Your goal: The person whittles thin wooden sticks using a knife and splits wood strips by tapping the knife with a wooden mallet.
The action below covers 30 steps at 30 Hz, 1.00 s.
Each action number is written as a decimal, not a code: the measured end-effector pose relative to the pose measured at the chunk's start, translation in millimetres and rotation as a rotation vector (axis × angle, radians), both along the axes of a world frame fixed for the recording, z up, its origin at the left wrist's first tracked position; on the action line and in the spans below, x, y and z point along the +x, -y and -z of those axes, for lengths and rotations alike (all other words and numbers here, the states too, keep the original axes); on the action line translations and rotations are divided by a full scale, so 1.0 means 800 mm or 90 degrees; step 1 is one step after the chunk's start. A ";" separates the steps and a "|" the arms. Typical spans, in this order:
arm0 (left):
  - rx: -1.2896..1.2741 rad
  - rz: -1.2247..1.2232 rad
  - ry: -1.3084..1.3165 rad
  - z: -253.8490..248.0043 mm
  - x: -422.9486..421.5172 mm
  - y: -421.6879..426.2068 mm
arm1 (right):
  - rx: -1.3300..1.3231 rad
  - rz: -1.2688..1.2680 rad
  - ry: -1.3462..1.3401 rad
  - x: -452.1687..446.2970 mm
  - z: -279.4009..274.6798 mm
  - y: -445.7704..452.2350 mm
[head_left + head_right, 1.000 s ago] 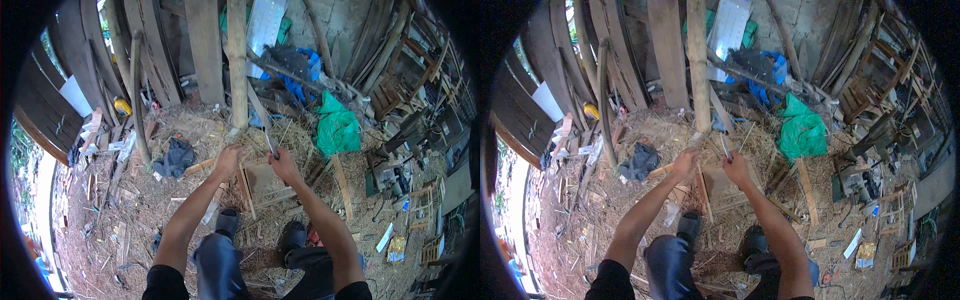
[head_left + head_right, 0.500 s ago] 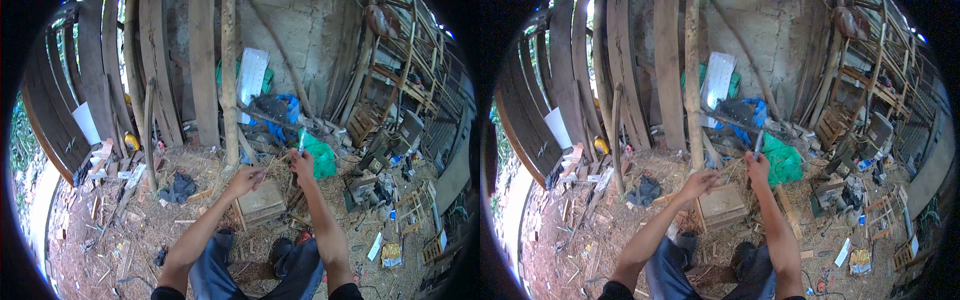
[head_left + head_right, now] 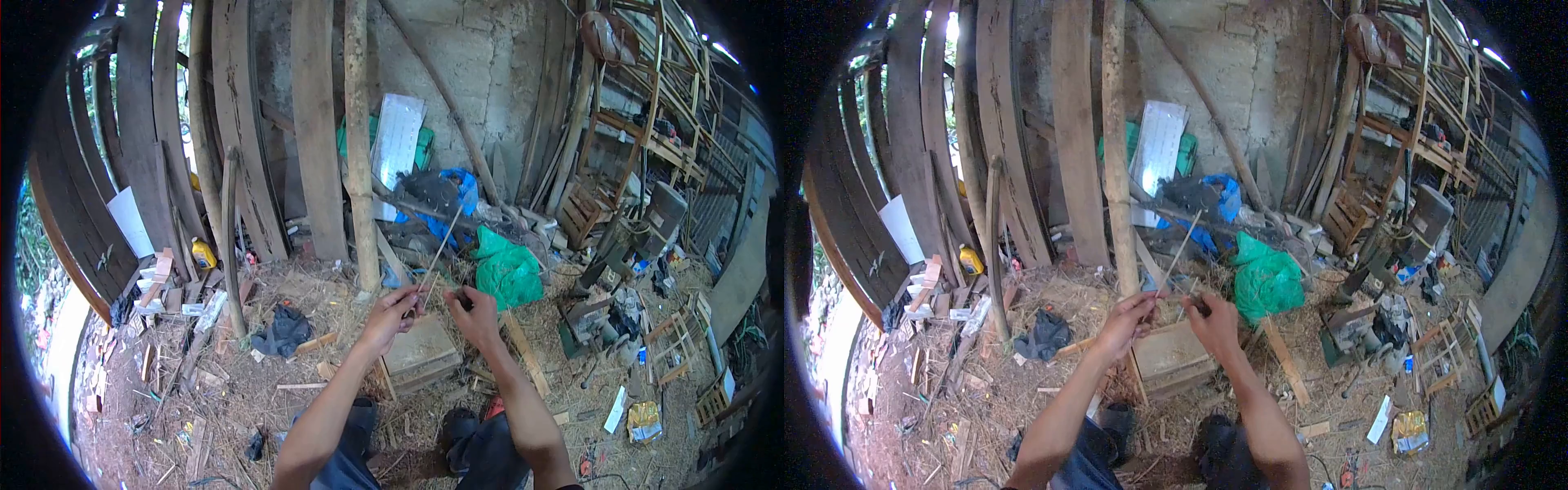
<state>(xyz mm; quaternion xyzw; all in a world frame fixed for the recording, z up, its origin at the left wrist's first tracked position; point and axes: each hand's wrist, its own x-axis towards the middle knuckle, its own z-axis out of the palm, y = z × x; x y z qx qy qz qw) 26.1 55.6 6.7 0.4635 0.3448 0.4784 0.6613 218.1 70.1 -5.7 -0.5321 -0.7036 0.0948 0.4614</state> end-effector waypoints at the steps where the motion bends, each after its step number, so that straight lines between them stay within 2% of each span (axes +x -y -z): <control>1: -0.012 0.003 0.000 -0.002 0.000 0.006 | -0.012 0.003 0.000 -0.002 0.007 -0.002; 3: -0.016 0.061 0.051 -0.004 0.003 0.009 | -0.079 -0.001 0.011 -0.005 0.017 -0.009; 8: 0.001 0.039 0.039 0.000 0.009 0.010 | -0.103 0.018 -0.047 -0.014 0.018 -0.010; 10: 0.009 0.077 0.062 -0.001 0.008 0.014 | -0.107 0.021 -0.054 -0.016 0.009 -0.001; 12: -0.021 0.080 0.087 -0.002 0.009 0.017 | -0.127 0.005 0.064 -0.017 0.003 0.007; 13: -0.048 0.083 0.112 -0.002 0.009 0.018 | -0.128 0.003 0.064 -0.016 0.005 0.007; 16: -0.053 0.056 0.081 0.004 0.008 0.014 | -0.049 -0.026 0.044 -0.009 0.015 0.003; 18: -0.055 0.060 0.088 0.002 0.005 0.015 | 0.096 -0.110 -0.020 -0.005 0.022 -0.006; 22: -0.025 0.092 0.081 0.001 0.003 0.014 | 0.056 -0.167 -0.014 0.003 0.020 -0.002; 24: -0.019 0.089 0.078 0.002 0.004 0.015 | -0.052 -0.155 -0.025 0.006 0.016 0.004; 30: -0.027 0.065 0.102 0.012 0.007 0.006 | 0.067 -0.137 0.016 -0.009 0.023 -0.001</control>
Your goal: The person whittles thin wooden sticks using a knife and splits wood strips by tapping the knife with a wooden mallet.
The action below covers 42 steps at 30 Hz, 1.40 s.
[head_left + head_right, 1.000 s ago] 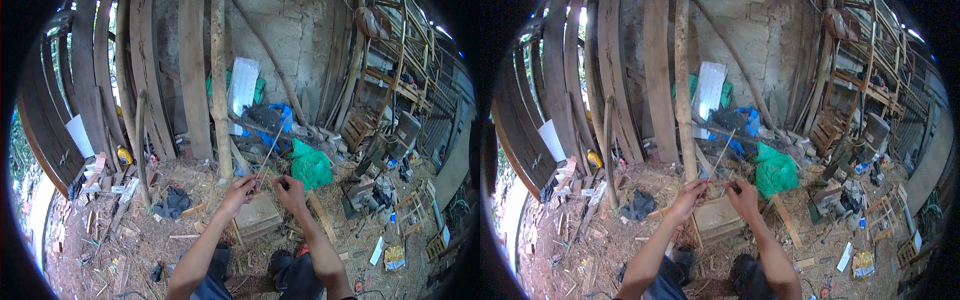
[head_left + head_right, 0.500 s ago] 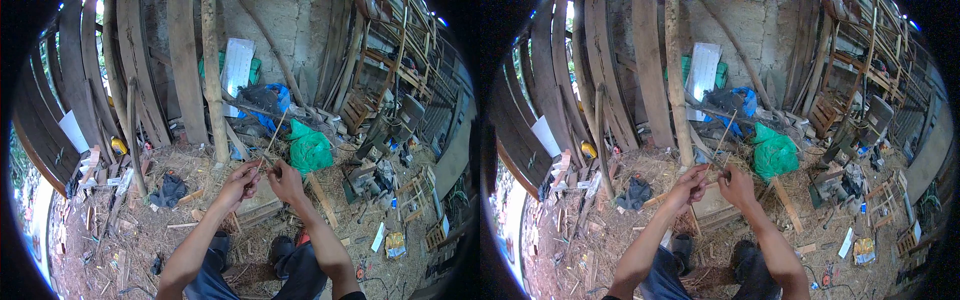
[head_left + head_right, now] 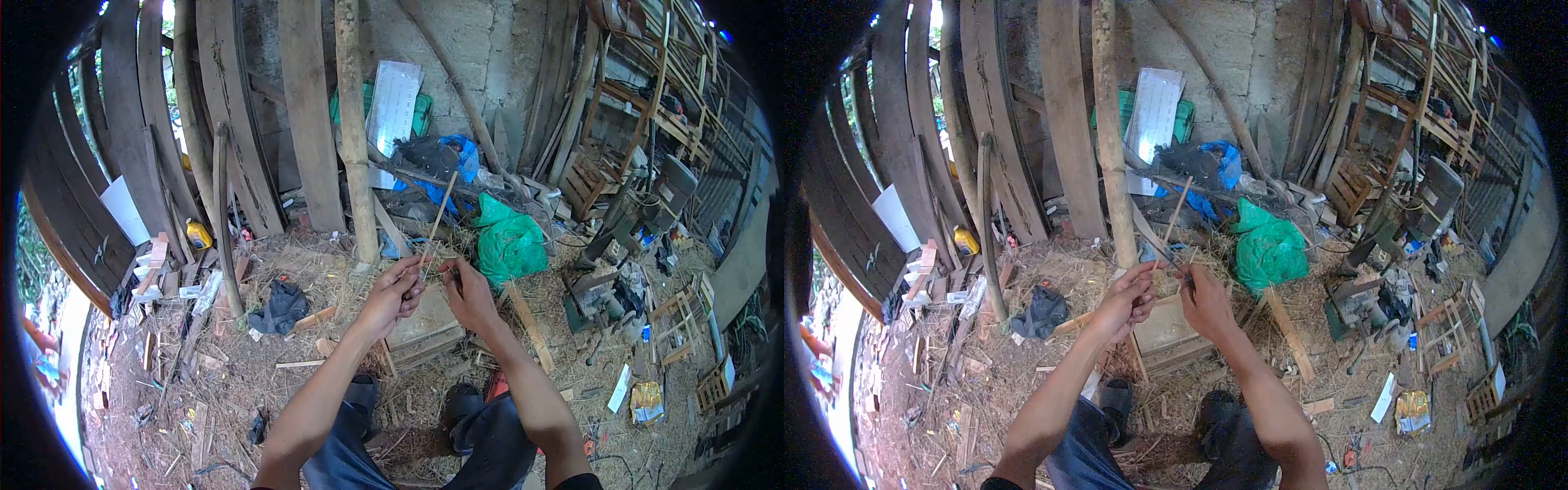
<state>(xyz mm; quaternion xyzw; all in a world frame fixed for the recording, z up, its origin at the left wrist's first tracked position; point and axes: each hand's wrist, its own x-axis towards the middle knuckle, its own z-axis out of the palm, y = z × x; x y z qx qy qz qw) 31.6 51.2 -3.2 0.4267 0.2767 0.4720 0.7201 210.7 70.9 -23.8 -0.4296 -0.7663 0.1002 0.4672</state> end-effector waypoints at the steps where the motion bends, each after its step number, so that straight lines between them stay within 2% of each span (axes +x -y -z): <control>1: -0.010 -0.014 0.003 0.001 0.001 0.000 | -0.001 -0.001 0.000 -0.003 -0.005 0.004; 7: -0.021 -0.018 0.005 -0.002 0.002 0.004 | -0.125 0.083 -0.068 -0.006 -0.011 0.014; 9: -0.015 -0.015 -0.005 0.007 0.003 0.003 | -0.082 0.143 0.084 -0.002 -0.012 0.014; 10: -0.008 -0.011 -0.017 0.011 0.005 0.003 | -0.083 0.145 0.086 -0.002 -0.013 0.016; 12: -0.011 0.004 -0.035 0.014 0.008 0.004 | -0.129 0.134 0.196 -0.005 -0.017 0.020; 15: -0.011 0.014 -0.067 0.016 0.013 0.007 | -0.136 0.172 0.213 -0.012 -0.027 0.024; 18: -0.015 0.024 -0.013 0.027 0.017 0.008 | -0.158 0.258 0.208 -0.009 -0.012 0.010; 23: -0.030 0.036 0.033 0.034 0.027 0.010 | -0.165 0.245 0.217 0.003 -0.009 0.005; 25: -0.047 0.037 0.029 0.025 0.030 0.014 | -0.160 0.252 0.227 0.010 -0.009 -0.002; 27: -0.063 0.037 0.028 0.024 0.032 0.011 | -0.176 0.330 0.247 0.016 -0.012 -0.009; 34: -0.021 -0.003 -0.061 0.024 0.038 0.006 | -0.127 0.305 0.238 0.031 0.008 -0.026; 40: -0.067 0.022 -0.049 0.029 0.029 0.000 | -0.189 0.332 0.242 0.035 -0.005 -0.025; 42: -0.091 0.027 -0.036 0.032 0.017 0.008 | -0.273 0.427 0.184 0.060 0.016 -0.043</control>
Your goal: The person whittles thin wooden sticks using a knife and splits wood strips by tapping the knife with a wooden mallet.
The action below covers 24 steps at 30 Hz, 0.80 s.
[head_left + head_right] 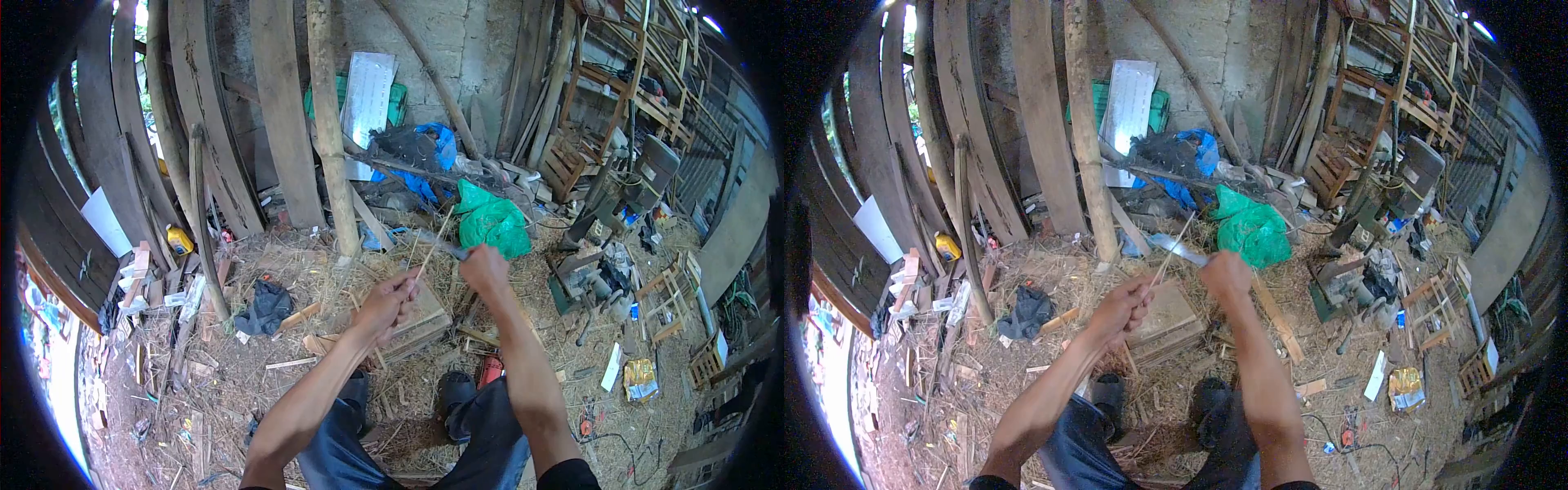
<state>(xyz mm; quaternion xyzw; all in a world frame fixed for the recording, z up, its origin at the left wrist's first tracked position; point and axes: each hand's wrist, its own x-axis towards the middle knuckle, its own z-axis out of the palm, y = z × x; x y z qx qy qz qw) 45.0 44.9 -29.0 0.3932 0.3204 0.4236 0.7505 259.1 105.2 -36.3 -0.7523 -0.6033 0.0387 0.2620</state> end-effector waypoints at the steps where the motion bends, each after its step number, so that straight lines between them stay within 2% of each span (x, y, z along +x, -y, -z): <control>1: -0.018 0.029 -0.026 0.003 -0.008 0.005 | -0.013 0.046 -0.006 0.015 0.008 -0.003; 2: -0.035 0.056 -0.050 0.004 -0.015 0.009 | -0.024 0.090 -0.010 0.037 0.019 -0.007; 4: -0.035 0.069 -0.060 -0.004 -0.023 0.019 | -0.060 0.014 0.129 0.116 0.080 -0.042; 5: -0.042 0.083 -0.071 -0.007 -0.028 0.022 | -0.058 0.010 0.128 0.116 0.079 -0.032; 7: -0.023 0.048 -0.093 0.002 -0.035 0.010 | -0.035 0.169 -0.052 0.113 0.062 -0.011; 8: -0.007 0.024 -0.119 0.008 -0.037 0.006 | -0.035 0.168 -0.051 0.105 0.060 -0.006; 10: 0.029 0.000 -0.143 -0.003 -0.034 0.001 | 0.013 0.047 -0.111 0.078 0.054 -0.003; 12: 0.055 -0.026 -0.168 -0.002 -0.030 0.002 | 0.148 -0.085 -0.144 0.047 0.046 0.000; 14: 0.162 -0.076 -0.242 0.005 -0.020 -0.001 | 0.078 -0.153 -0.083 0.001 0.000 0.023; 15: 0.161 -0.076 -0.242 0.010 -0.017 -0.004 | 0.076 -0.153 -0.084 -0.016 -0.004 0.030; 17: 0.184 -0.065 -0.256 0.018 -0.012 -0.009 | 0.058 -0.312 0.029 -0.042 -0.004 0.038; 21: 0.207 -0.079 -0.239 0.015 0.001 -0.004 | 0.077 -0.240 0.091 -0.058 0.013 0.027; 23: 0.118 -0.050 -0.108 0.011 0.006 -0.006 | 0.045 -0.198 0.120 -0.052 0.011 0.017; 24: 0.118 -0.049 -0.109 0.008 0.007 -0.007 | 0.027 -0.191 0.127 -0.054 -0.006 0.021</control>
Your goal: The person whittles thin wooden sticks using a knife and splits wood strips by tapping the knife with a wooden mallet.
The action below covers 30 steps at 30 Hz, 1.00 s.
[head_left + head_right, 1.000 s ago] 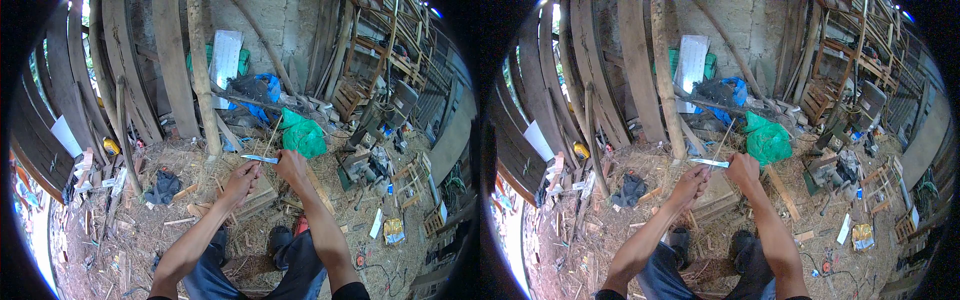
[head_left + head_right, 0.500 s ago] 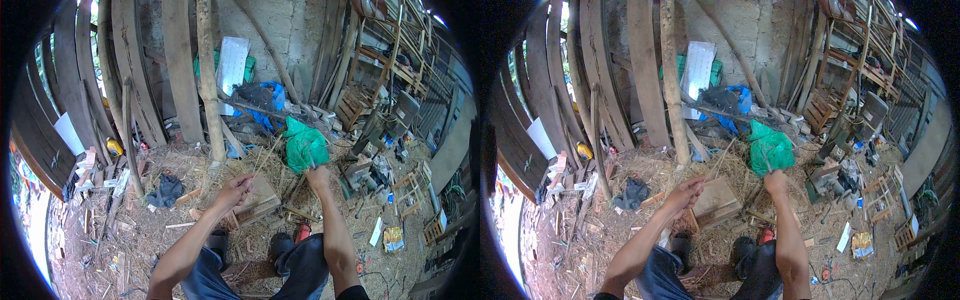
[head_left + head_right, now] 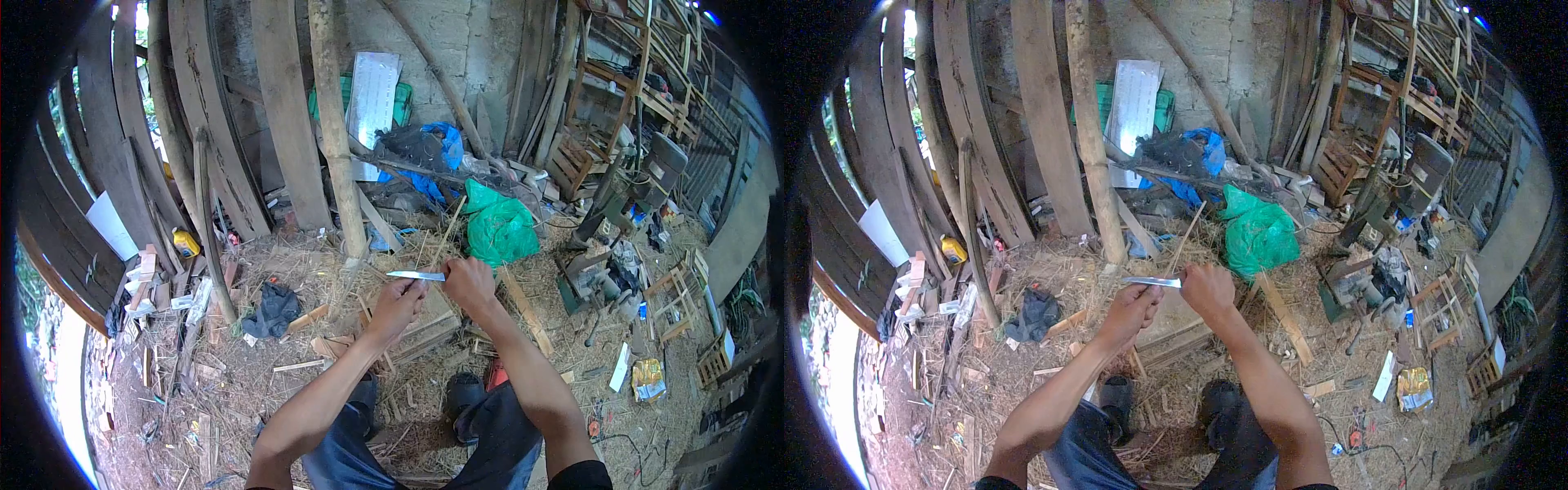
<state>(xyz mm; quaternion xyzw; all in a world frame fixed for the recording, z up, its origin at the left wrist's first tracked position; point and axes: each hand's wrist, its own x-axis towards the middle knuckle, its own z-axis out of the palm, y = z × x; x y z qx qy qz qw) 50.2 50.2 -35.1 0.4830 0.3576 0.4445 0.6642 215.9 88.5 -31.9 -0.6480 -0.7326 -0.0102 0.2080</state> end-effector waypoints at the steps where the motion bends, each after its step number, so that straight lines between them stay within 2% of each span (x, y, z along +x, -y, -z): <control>1: -0.022 0.005 0.033 -0.004 0.002 0.000 | 0.000 0.002 0.002 0.005 -0.001 -0.002; 3: -0.039 0.013 0.067 -0.012 0.001 0.005 | 0.014 0.116 -0.064 0.025 0.003 -0.013; 4: -0.046 0.012 0.039 -0.013 -0.003 0.013 | -0.031 0.172 -0.113 0.046 0.004 -0.023; 7: -0.067 0.042 -0.018 -0.011 -0.012 0.021 | 0.000 0.262 -0.080 0.083 0.013 -0.015; 11: -0.066 0.067 -0.038 -0.012 -0.004 0.023 | -0.059 0.207 -0.105 0.047 0.017 0.002; 13: -0.059 0.081 -0.026 -0.008 -0.001 0.024 | -0.026 -0.037 -0.064 0.019 0.005 0.022; 19: -0.050 0.087 -0.029 -0.013 0.001 0.017 | 0.032 -0.007 -0.054 0.047 0.012 -0.003; 21: -0.057 0.091 -0.012 -0.014 0.005 0.017 | -0.011 0.062 -0.014 0.057 0.013 -0.017; 24: -0.087 0.087 -0.014 -0.019 -0.005 0.020 | -0.049 0.226 -0.071 0.092 0.004 -0.017; 28: -0.117 0.097 -0.033 -0.013 -0.007 0.019 | -0.042 0.264 -0.053 0.092 0.012 -0.010; 30: -0.106 0.090 -0.037 -0.014 -0.008 0.013 | -0.077 0.213 -0.101 0.068 0.023 -0.015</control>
